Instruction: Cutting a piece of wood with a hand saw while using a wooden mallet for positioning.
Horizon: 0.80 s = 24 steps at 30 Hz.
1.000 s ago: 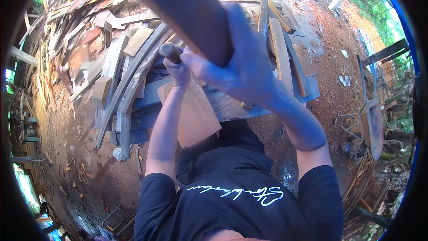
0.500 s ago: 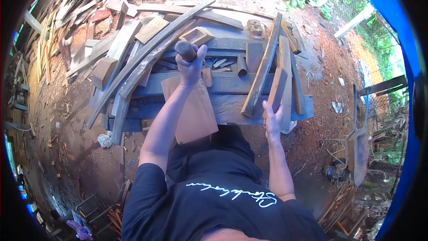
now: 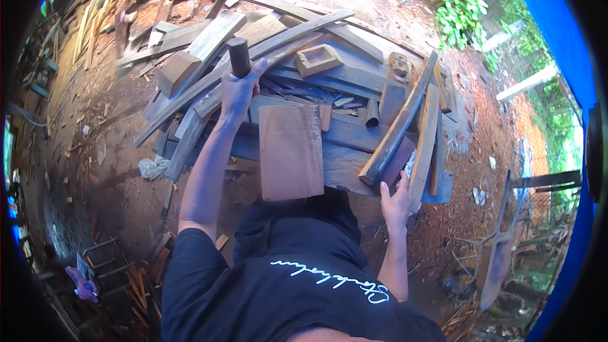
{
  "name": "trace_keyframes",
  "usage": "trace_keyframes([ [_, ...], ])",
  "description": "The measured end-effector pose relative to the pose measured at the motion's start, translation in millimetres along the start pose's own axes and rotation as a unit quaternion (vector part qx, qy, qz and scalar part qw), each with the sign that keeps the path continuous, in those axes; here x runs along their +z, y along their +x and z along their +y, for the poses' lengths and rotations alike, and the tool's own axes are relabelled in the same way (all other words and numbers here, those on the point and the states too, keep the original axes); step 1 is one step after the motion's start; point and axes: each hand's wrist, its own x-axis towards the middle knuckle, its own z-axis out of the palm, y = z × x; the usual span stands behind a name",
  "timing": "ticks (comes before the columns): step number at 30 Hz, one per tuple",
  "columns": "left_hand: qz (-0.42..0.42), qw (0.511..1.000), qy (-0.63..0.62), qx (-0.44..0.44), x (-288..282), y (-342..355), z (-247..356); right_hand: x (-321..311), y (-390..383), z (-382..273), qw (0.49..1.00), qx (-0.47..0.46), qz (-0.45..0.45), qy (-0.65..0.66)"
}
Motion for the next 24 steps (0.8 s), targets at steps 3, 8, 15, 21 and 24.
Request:
trace_keyframes([
  [3, -0.045, 0.993, 0.094, -0.06, -16, -1, -2, -2, -9, -25, 0.997, -0.066, 0.047, -0.011],
  [8, -0.182, 0.917, 0.345, 0.085, -3, -34, -46, 24, -23, -74, 0.95, -0.085, -0.14, 0.264],
  [15, -0.451, 0.739, 0.421, 0.271, 48, -108, -67, 20, 0, -116, 0.92, -0.363, -0.138, 0.045],
  [21, -0.44, 0.774, 0.337, 0.305, 49, -106, 9, 23, -11, -100, 0.959, -0.197, -0.156, 0.133],
  [24, -0.342, 0.831, 0.222, 0.378, 34, -107, 86, 25, -13, -81, 0.978, -0.087, -0.033, 0.189],
])
